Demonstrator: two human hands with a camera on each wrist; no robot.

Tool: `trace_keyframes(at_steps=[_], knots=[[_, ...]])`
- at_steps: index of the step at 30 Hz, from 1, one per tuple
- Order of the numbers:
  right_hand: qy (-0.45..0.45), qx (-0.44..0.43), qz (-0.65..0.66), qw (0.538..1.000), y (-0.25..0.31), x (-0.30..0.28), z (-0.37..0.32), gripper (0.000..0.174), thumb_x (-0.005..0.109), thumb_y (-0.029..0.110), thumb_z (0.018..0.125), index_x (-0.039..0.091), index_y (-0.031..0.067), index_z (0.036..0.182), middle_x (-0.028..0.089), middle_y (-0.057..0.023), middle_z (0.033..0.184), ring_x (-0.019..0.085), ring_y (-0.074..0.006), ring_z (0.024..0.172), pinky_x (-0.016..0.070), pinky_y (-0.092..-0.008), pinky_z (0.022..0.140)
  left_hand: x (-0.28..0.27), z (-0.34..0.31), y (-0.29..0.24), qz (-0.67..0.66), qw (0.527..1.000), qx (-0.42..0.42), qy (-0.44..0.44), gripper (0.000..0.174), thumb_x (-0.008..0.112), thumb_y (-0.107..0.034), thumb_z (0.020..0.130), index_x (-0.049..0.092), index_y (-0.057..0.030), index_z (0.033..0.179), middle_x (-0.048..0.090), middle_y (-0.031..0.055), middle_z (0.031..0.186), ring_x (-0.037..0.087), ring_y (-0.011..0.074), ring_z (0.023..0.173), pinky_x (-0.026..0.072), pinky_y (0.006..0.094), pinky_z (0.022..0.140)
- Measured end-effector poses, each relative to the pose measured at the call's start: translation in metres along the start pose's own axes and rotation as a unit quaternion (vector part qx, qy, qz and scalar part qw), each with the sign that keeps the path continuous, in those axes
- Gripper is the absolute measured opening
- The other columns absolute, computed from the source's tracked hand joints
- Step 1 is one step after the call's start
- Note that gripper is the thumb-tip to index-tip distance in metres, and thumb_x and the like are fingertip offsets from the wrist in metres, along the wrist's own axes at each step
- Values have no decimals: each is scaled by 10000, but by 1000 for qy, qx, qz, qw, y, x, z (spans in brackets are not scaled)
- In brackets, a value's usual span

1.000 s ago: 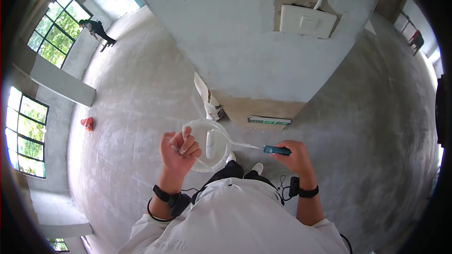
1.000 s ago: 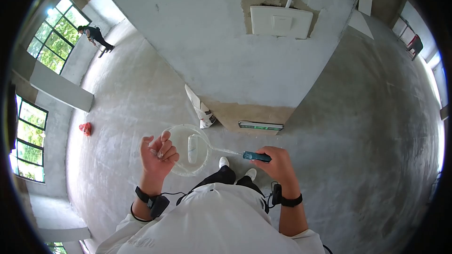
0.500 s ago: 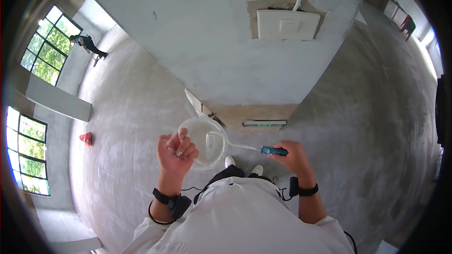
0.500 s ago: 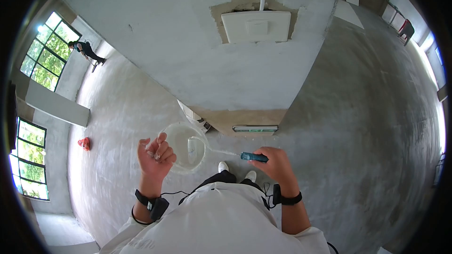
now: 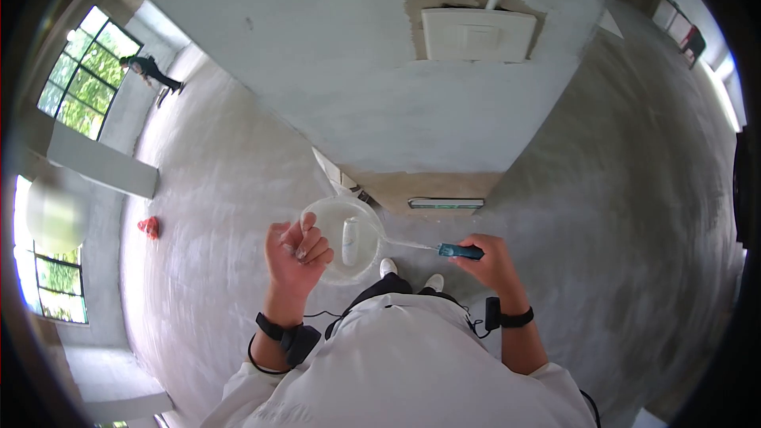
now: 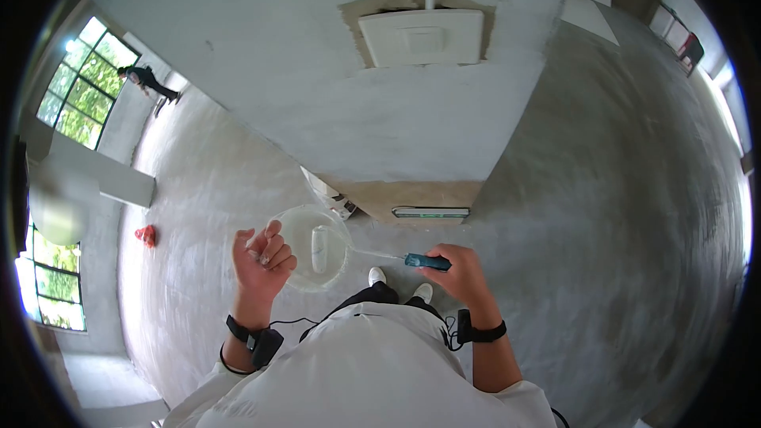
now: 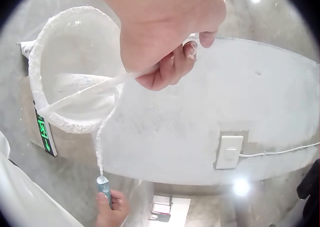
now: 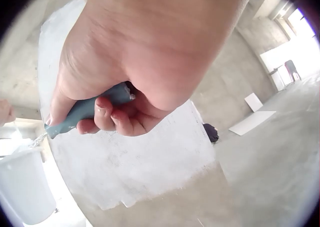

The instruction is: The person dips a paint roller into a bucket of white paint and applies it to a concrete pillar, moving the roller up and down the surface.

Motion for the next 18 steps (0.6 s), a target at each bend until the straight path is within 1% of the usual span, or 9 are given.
trace_keyframes(at_steps=[4, 10, 11, 12, 13, 14, 15, 17, 18], knots=[[17, -17, -57, 998, -1, 0, 15, 246, 825, 136, 714, 635, 12, 809, 641, -143, 722, 605, -293, 626, 471, -348, 590, -10, 6, -1, -30, 998, 24, -41, 279, 489, -348, 860, 524, -78, 921, 302, -53, 517, 282, 86, 447, 260, 269, 488], [74, -37, -121, 989, 11, 17, 28, 247, 799, 133, 734, 630, 5, 860, 642, -171, 748, 611, -345, 664, 478, -372, 618, -8, -8, 1, -68, 997, -19, -34, 204, 498, -307, 845, 525, -107, 878, 297, -54, 545, 285, 90, 491, 250, 272, 519], [99, -24, -131, 986, 3, 24, 29, 241, 789, 140, 746, 643, 0, 876, 648, -182, 763, 613, -354, 674, 479, -380, 623, -14, -11, -6, -77, 996, 17, -43, 204, 498, -307, 845, 525, -107, 878, 297, -54, 545, 285, 90, 491, 250, 272, 519], [122, -50, -129, 983, 18, 31, 33, 241, 789, 140, 746, 643, 0, 876, 648, -182, 763, 613, -354, 674, 479, -380, 623, -9, -15, -10, -68, 998, 17, 3, 194, 484, -301, 856, 516, -110, 869, 296, -54, 550, 284, 90, 495, 250, 273, 517], [167, 11, -162, 973, 17, 36, 35, 243, 777, 154, 760, 658, -3, 902, 651, -194, 772, 612, -365, 678, 480, -384, 626, -3, -21, -12, -58, 997, 12, 49, 186, 471, -296, 867, 508, -113, 859, 295, -54, 555, 282, 89, 499, 250, 273, 516], [208, 73, -198, 955, 8, 42, 34, 250, 765, 167, 774, 674, -6, 928, 653, -206, 781, 611, -376, 683, 481, -388, 628, -5, -27, -19, -64, 996, 37, 43, 186, 471, -296, 867, 508, -113, 859, 295, -54, 555, 282, 89, 499, 250, 273, 516], [229, 62, -201, 951, -36, 51, 23, 250, 765, 167, 774, 674, -6, 928, 653, -206, 781, 611, -376, 683, 481, -388, 628, -31, -19, 12, -74, 996, 29, 35, 184, 456, -293, 877, 501, -116, 852, 294, -54, 556, 279, 89, 499, 250, 273, 516], [268, 79, -197, 940, -100, 65, 16, 247, 732, 153, 805, 679, -23, 970, 666, -142, 714, 633, -251, 633, 489, -357, 643, -61, -14, 44, -83, 996, 34, 25, 182, 431, -291, 892, 485, -127, 835, 293, -53, 558, 277, 88, 497, 254, 274, 512], [283, 67, -199, 936, -105, 73, 17, 247, 732, 153, 805, 679, -23, 970, 666, -142, 714, 633, -251, 633, 489, -357, 643, -74, -12, 53, -88, 995, 52, 17, 182, 431, -291, 892, 485, -127, 835, 293, -53, 558, 277, 88, 497, 254, 274, 512]])
Point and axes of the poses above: each hand's wrist, its own z-axis towards the middle knuckle, its own x-axis out of the palm, y = z × x, the point moved 9 cm from there along z, towards the middle knuckle
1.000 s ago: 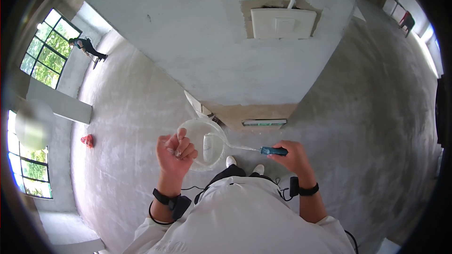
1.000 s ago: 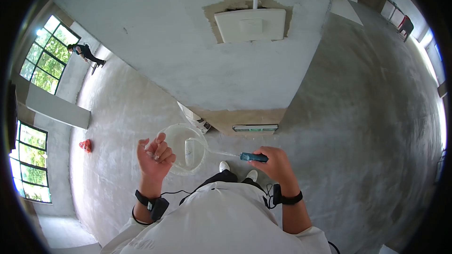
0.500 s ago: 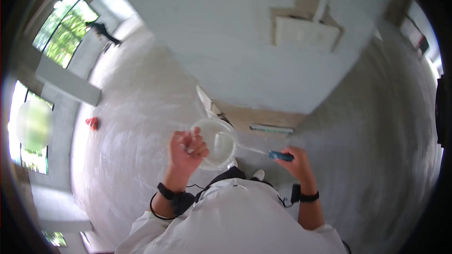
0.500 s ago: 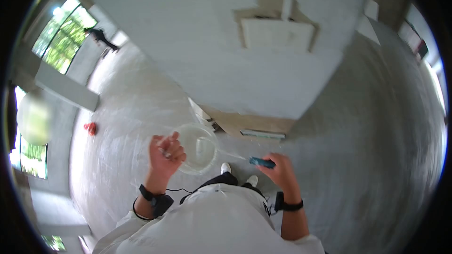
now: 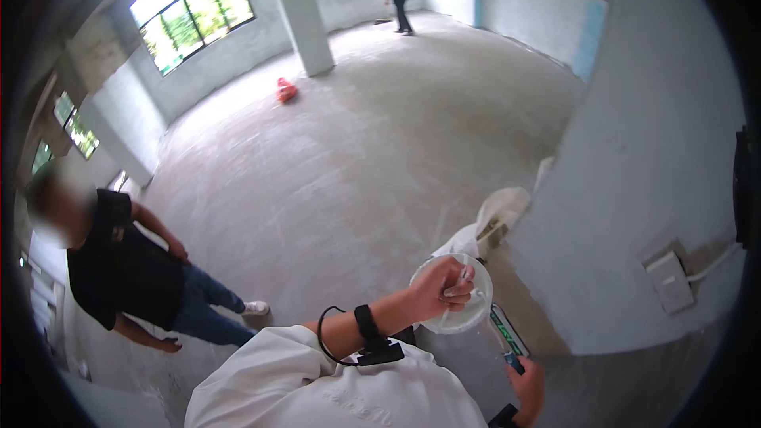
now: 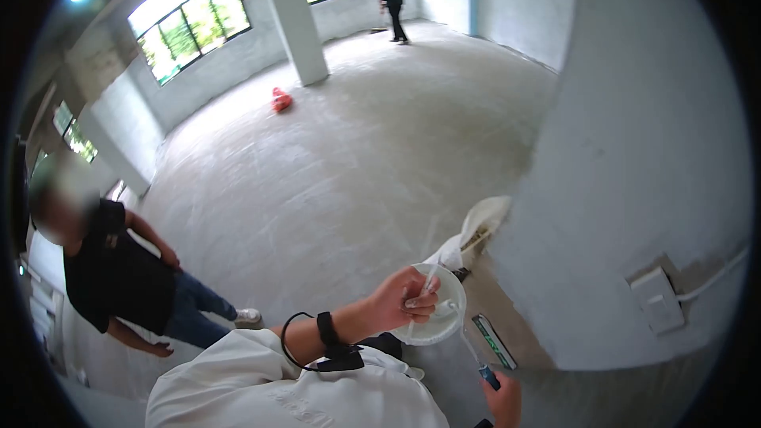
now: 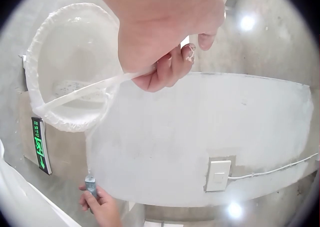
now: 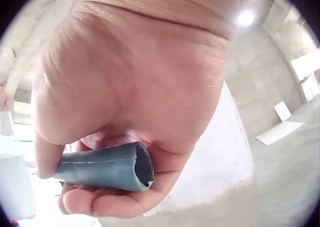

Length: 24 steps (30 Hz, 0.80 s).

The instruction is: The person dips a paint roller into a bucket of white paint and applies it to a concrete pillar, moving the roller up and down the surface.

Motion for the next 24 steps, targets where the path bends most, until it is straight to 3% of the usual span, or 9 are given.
trace_keyframes(at_steps=[3, 5, 7, 9, 10, 15, 17, 20, 24], knots=[[21, 24, -10, 999, 28, -23, 4, 268, 725, 165, 814, 684, -24, 1000, 672, -144, 734, 630, -226, 657, 493, -356, 658, 20, -5, -11, -3, 1000, 9, 7, 191, 427, -282, 905, 468, -133, 793, 287, -56, 553, 265, 92, 476, 243, 274, 482], [2, -55, -2, 998, 26, -24, 15, 302, 730, 199, 820, 683, -25, 1018, 680, -165, 777, 625, -218, 687, 497, -358, 673, 14, -8, -17, -17, 999, 29, -22, 193, 427, -280, 907, 462, -137, 782, 285, -60, 556, 265, 86, 475, 242, 271, 478], [12, -68, 30, 997, 31, -23, 20, 301, 744, 223, 816, 687, -15, 991, 678, -210, 818, 659, -275, 707, 494, -388, 657, -2, 2, -9, -22, 999, 38, -25, 183, 446, -279, 900, 484, -137, 791, 305, -59, 561, 282, 75, 475, 251, 265, 477], [29, -65, 30, 997, 19, -22, 26, 328, 740, 257, 831, 681, -22, 994, 665, -186, 790, 600, -246, 682, 492, -359, 677, -7, 9, -8, -4, 998, 51, 34, 176, 476, -286, 892, 524, -130, 824, 327, -62, 557, 311, 66, 477, 271, 263, 480], [29, -69, 32, 997, 17, -25, 30, 325, 739, 268, 833, 680, -19, 975, 662, -182, 783, 592, -260, 671, 487, -358, 668, 0, 9, -11, -16, 999, 45, -14, 192, 461, -296, 888, 532, -126, 832, 329, -66, 549, 304, 67, 474, 270, 265, 486], [-8, -61, 6, 998, 59, -49, 19, 323, 730, 312, 842, 676, 1, 910, 644, -175, 749, 557, -302, 634, 460, -362, 620, 35, 2, -44, 32, 999, 36, 13, 210, 409, -296, 872, 534, -127, 868, 338, -55, 528, 289, 80, 475, 261, 267, 509], [-14, -51, -14, 998, 65, -52, 18, 391, 687, 429, 850, 695, 39, 885, 625, -198, 708, 580, -365, 637, 444, -410, 587, 39, 6, -48, 34, 999, 22, 12, 212, 401, -298, 885, 530, -132, 856, 337, -54, 531, 286, 82, 479, 259, 269, 514], [-8, -12, -43, 999, 96, -74, 8, 345, 695, 360, 866, 660, 19, 829, 590, -174, 666, 500, -290, 588, 418, -374, 572, 56, 0, -63, 28, 1000, 1, 10, 213, 400, -295, 884, 523, -126, 844, 335, -52, 524, 277, 84, 477, 254, 270, 516], [-2, 20, -33, 999, 108, -83, 5, 374, 686, 377, 872, 648, 11, 808, 571, -170, 648, 479, -272, 576, 415, -377, 570, 66, -2, -69, 23, 998, -34, 40, 208, 413, -291, 871, 520, -116, 835, 332, -50, 516, 271, 84, 471, 249, 270, 509]])
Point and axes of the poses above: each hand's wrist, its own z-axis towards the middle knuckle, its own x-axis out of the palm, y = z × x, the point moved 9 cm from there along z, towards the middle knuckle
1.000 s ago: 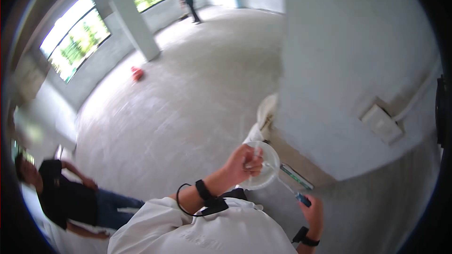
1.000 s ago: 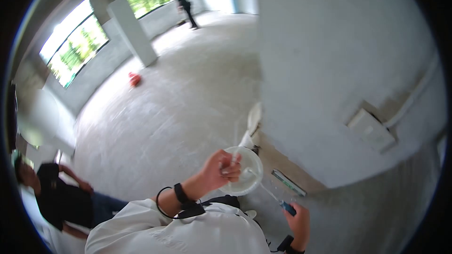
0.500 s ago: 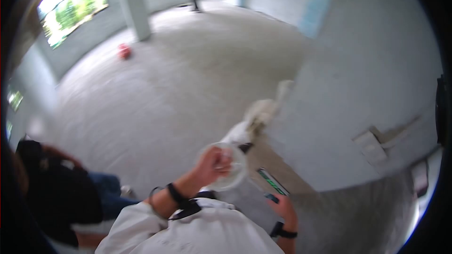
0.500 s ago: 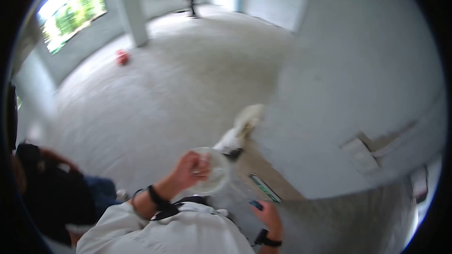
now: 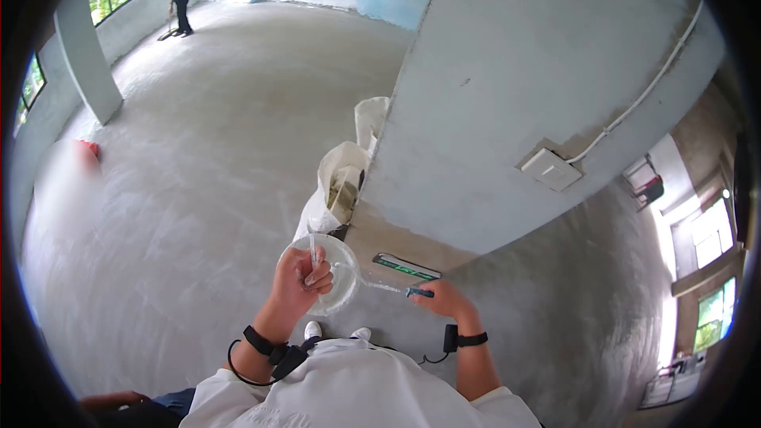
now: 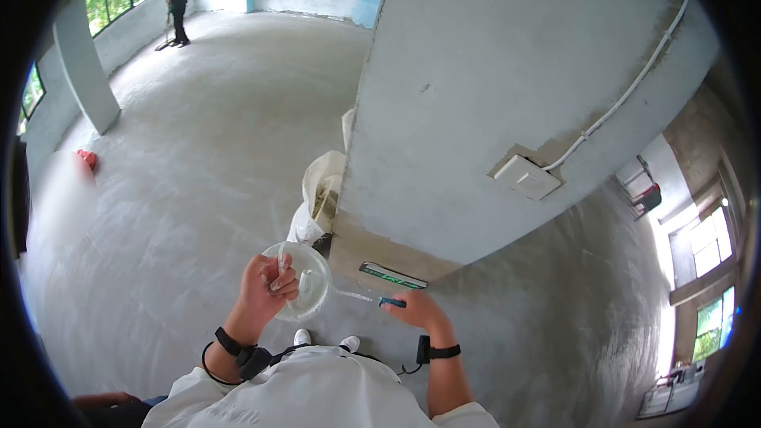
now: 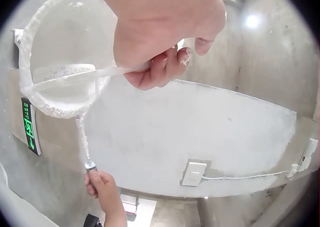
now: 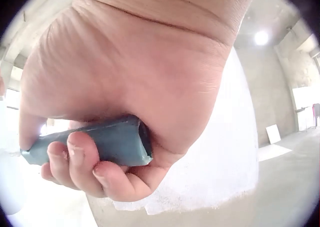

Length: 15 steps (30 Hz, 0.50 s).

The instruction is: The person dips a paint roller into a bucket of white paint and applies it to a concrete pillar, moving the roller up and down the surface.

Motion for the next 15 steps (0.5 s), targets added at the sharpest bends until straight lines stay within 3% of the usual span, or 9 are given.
trace_keyframes(at_steps=[6, 8, 11, 15], knots=[[-25, 15, -57, 998, 25, -21, -11, 416, 679, 405, 880, 626, 6, 777, 546, -176, 633, 468, -269, 561, 411, -383, 564, 9, -11, -5, 14, 999, -34, 30, 213, 430, -306, 868, 517, -113, 842, 325, -43, 521, 271, 90, 475, 245, 270, 505], [5, -18, -92, 996, 37, -24, -15, 493, 644, 514, 873, 671, 24, 821, 603, -192, 687, 535, -364, 612, 441, -422, 589, 13, -12, -4, 7, 998, -50, 48, 213, 434, -308, 866, 516, -113, 848, 323, -41, 527, 270, 93, 477, 241, 271, 506], [11, -46, -165, 985, 40, -30, -23, 474, 639, 512, 882, 674, 43, 818, 600, -186, 679, 540, -377, 625, 441, -429, 586, 22, -14, 1, 1, 995, -77, 66, 213, 440, -310, 862, 515, -111, 861, 321, -40, 538, 267, 96, 484, 235, 274, 507], [1, 2, -181, 983, 14, -20, -46, 418, 668, 425, 888, 625, 29, 759, 556, -161, 629, 476, -305, 539, 413, -388, 545, 30, -7, 11, 3, 990, -108, 86, 213, 450, -311, 857, 520, -112, 880, 323, -39, 555, 260, 98, 498, 233, 277, 518]])
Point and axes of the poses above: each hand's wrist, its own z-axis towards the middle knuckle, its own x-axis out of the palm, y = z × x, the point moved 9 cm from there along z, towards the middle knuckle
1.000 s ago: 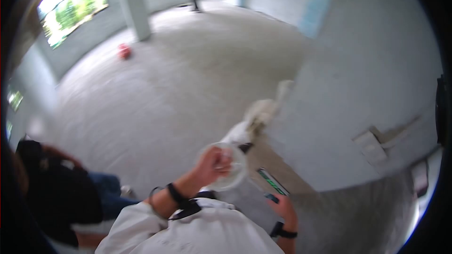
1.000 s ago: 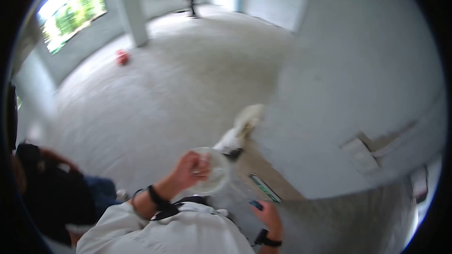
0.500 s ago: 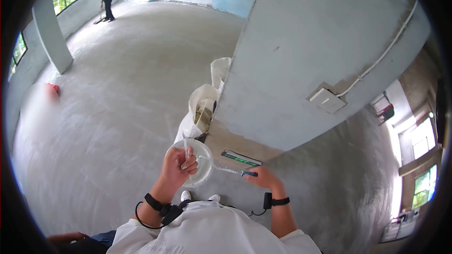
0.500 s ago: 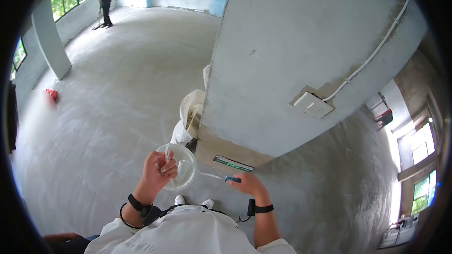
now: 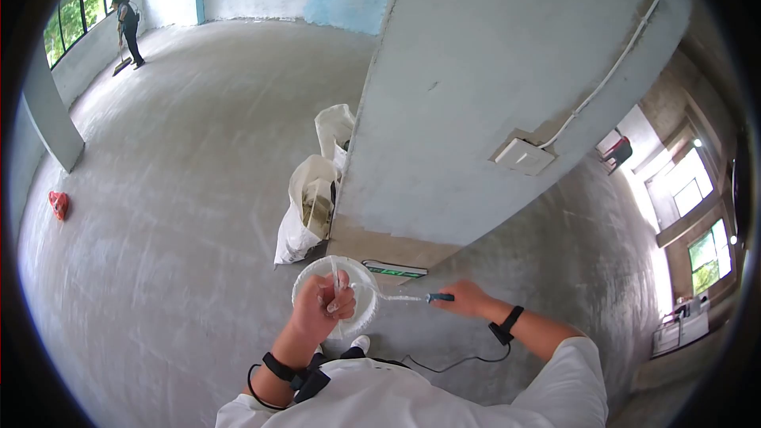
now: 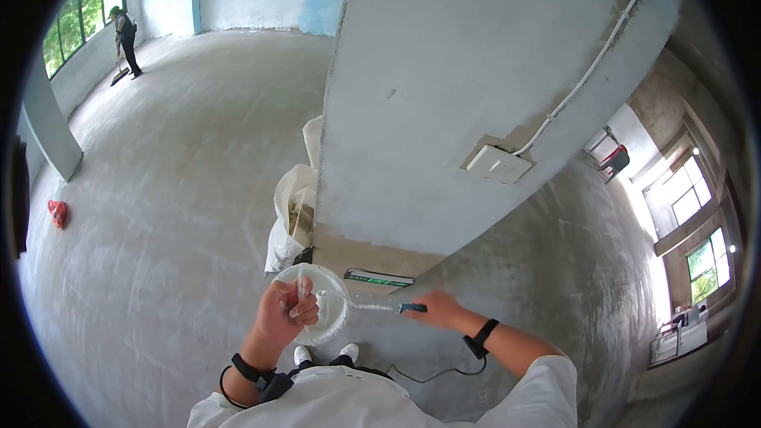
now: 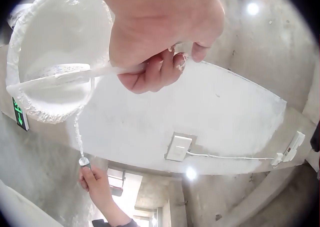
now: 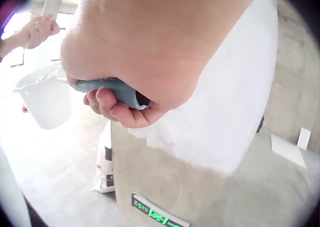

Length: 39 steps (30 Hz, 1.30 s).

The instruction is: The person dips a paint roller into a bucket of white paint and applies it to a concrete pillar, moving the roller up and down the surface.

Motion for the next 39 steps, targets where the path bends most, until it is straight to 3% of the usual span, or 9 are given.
trace_keyframes(at_steps=[5, 9, 11, 25, 31, 34, 36, 38, 39], knots=[[-41, 84, 152, 984, -1, 19, -40, 401, 660, 432, 894, 664, 39, 813, 550, -163, 626, 484, -303, 542, 420, -381, 540, 4, 4, 11, -6, 999, -31, 5, 186, 452, -302, 890, 535, -135, 895, 332, -45, 586, 260, 98, 529, 231, 269, 546], [-98, 58, 167, 979, 3, 26, -59, 380, 673, 410, 890, 671, 35, 831, 548, -163, 619, 483, -302, 535, 427, -386, 542, 5, 8, 13, 13, 999, -32, -30, 232, 455, -328, 849, 512, -107, 887, 317, -40, 557, 259, 97, 504, 231, 272, 527], [-119, 85, 187, 971, 0, 28, -69, 412, 660, 428, 890, 652, 34, 772, 573, -175, 626, 544, -383, 576, 441, -413, 538, 7, 10, 16, 21, 998, -27, -51, 235, 453, -332, 844, 502, -104, 881, 311, -42, 554, 253, 95, 501, 229, 276, 521], [-130, 61, 230, 962, -11, 48, -56, 420, 662, 389, 878, 601, 19, 690, 554, -213, 608, 557, -417, 583, 416, -451, 517, 16, 25, 16, -3, 996, 31, -80, 255, 463, -328, 867, 534, -96, 944, 322, -46, 580, 297, 90, 526, 257, 273, 537], [-140, 41, 234, 961, -22, 61, -48, 437, 665, 408, 878, 619, 10, 702, 541, -186, 569, 542, -345, 496, 416, -419, 511, 15, 26, 16, 3, 998, 55, -35, 217, 448, -313, 885, 518, -108, 905, 314, -51, 577, 290, 92, 523, 249, 265, 528], [-147, 35, 187, 971, -35, 72, -43, 409, 684, 372, 873, 618, -1, 720, 569, -203, 618, 544, -387, 546, 417, -420, 513, 14, 27, 22, 0, 998, 49, -46, 184, 428, -281, 899, 503, -115, 866, 315, -51, 575, 278, 82, 511, 241, 265, 512], [-166, 13, 191, 967, -51, 84, -43, 334, 624, 298, 926, 635, -13, 804, 608, -283, 751, 586, -438, 693, 416, -510, 621, 16, 25, 17, -2, 997, 66, -43, 184, 429, -279, 899, 501, -116, 856, 313, -50, 576, 277, 82, 508, 237, 265, 507], [-203, -16, 192, 960, -33, 67, -44, 343, 611, 302, 931, 635, -17, 809, 604, -278, 753, 578, -454, 698, 417, -509, 615, 10, 27, 17, -4, 998, 59, -36, 176, 434, -266, 901, 500, -116, 837, 306, -50, 582, 272, 82, 502, 229, 264, 499], [-240, -18, 145, 960, -59, 85, -41, 362, 603, 310, 934, 630, -24, 799, 607, -274, 751, 586, -445, 711, 425, -496, 612, 10, 28, 14, -13, 996, 86, -19, 176, 434, -266, 901, 500, -116, 837, 306, -50, 582, 272, 82, 502, 229, 264, 499]])
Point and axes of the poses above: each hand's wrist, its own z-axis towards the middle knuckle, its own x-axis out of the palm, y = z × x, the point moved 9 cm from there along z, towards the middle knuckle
